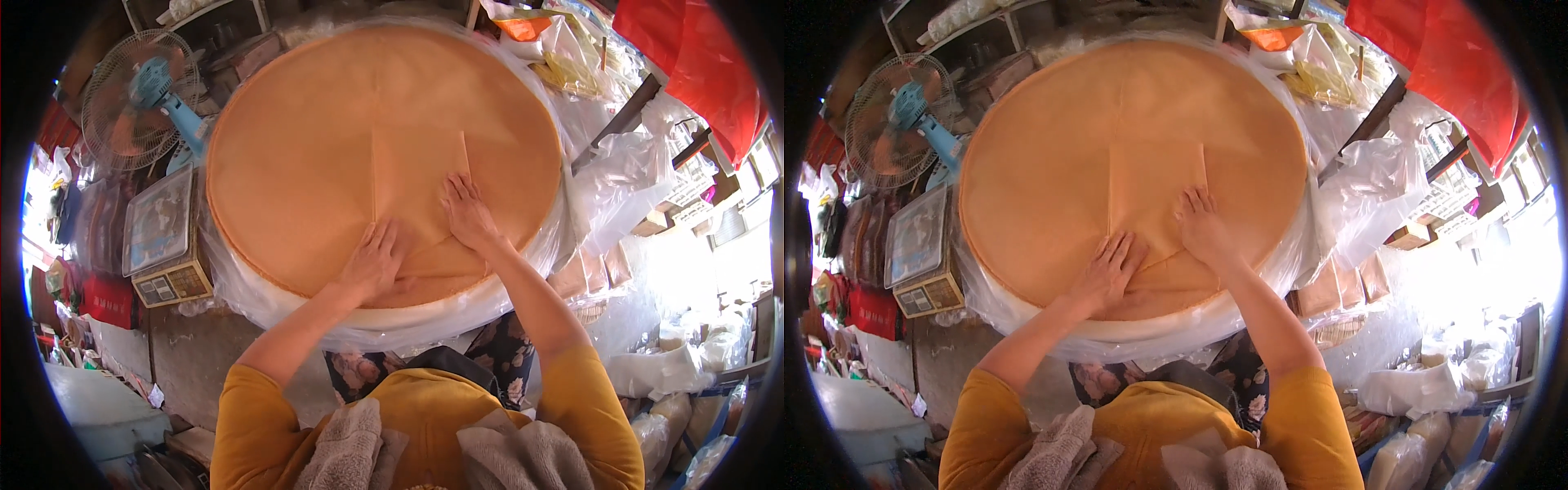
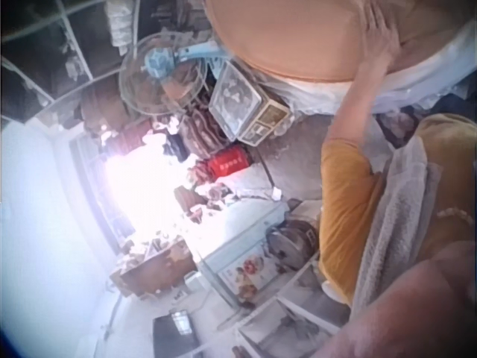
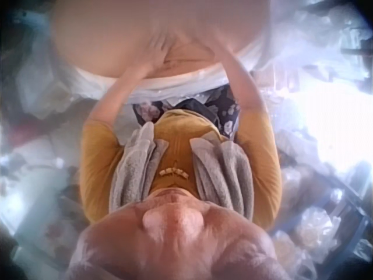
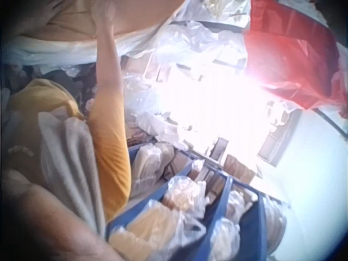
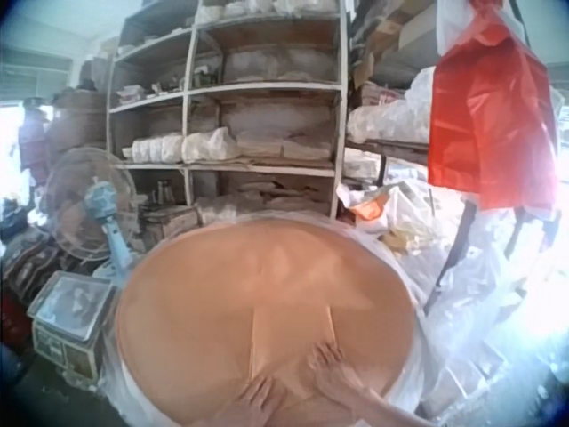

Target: The person folds large circular thin dough wrappers into smaller squares by hand, stacking the finished squares on a scale.

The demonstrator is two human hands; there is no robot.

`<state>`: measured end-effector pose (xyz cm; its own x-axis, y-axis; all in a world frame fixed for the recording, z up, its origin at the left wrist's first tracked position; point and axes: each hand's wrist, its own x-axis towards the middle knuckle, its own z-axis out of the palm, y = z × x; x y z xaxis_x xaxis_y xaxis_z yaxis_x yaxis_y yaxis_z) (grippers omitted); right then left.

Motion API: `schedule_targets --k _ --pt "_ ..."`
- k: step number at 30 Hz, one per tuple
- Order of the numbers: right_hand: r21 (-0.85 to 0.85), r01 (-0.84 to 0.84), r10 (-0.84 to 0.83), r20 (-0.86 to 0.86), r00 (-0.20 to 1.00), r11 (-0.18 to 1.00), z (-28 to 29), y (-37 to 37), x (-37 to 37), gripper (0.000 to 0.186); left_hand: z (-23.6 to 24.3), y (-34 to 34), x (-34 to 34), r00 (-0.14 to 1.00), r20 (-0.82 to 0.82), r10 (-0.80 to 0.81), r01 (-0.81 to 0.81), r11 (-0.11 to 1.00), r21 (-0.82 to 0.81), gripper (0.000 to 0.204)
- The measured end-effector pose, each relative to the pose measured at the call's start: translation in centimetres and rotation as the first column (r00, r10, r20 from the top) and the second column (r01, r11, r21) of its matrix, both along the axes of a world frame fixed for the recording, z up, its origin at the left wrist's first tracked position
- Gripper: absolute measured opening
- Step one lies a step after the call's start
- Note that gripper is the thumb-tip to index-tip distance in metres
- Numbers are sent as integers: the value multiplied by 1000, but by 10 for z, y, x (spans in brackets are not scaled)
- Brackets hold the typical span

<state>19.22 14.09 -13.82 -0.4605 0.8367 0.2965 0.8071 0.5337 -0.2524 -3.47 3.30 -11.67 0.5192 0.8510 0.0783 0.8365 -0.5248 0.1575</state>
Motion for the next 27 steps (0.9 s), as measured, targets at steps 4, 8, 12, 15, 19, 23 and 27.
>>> schedule_targets --k 4,8,12,15,19,23,27 --pt "-140 -135 124 -86 989 981 21 2 8 45 -13 2 -20 996 -76 -51 53 998 15 64" --pt "-294 -386 316 -258 913 874 30 -3 52 51 13 0 -17 959 260 111 -44 968 -249 56" --pt "-196 -425 417 -83 905 884 36 -40 62 58 51 -21 -21 947 305 104 23 922 -386 53" --pt "-126 -432 389 -265 882 893 24 -46 70 60 65 -24 -27 866 478 144 163 823 -543 53" --pt "-145 -488 404 -389 828 861 25 -39 71 56 21 11 -56 883 385 -269 221 961 164 47" --pt "-198 -406 230 -573 787 892 11 -30 70 35 11 18 -56 770 638 9 61 994 -88 36" --pt "-228 31 -61 -125 990 973 6 -9 56 18 20 37 -33 798 362 481 -324 850 -415 32"
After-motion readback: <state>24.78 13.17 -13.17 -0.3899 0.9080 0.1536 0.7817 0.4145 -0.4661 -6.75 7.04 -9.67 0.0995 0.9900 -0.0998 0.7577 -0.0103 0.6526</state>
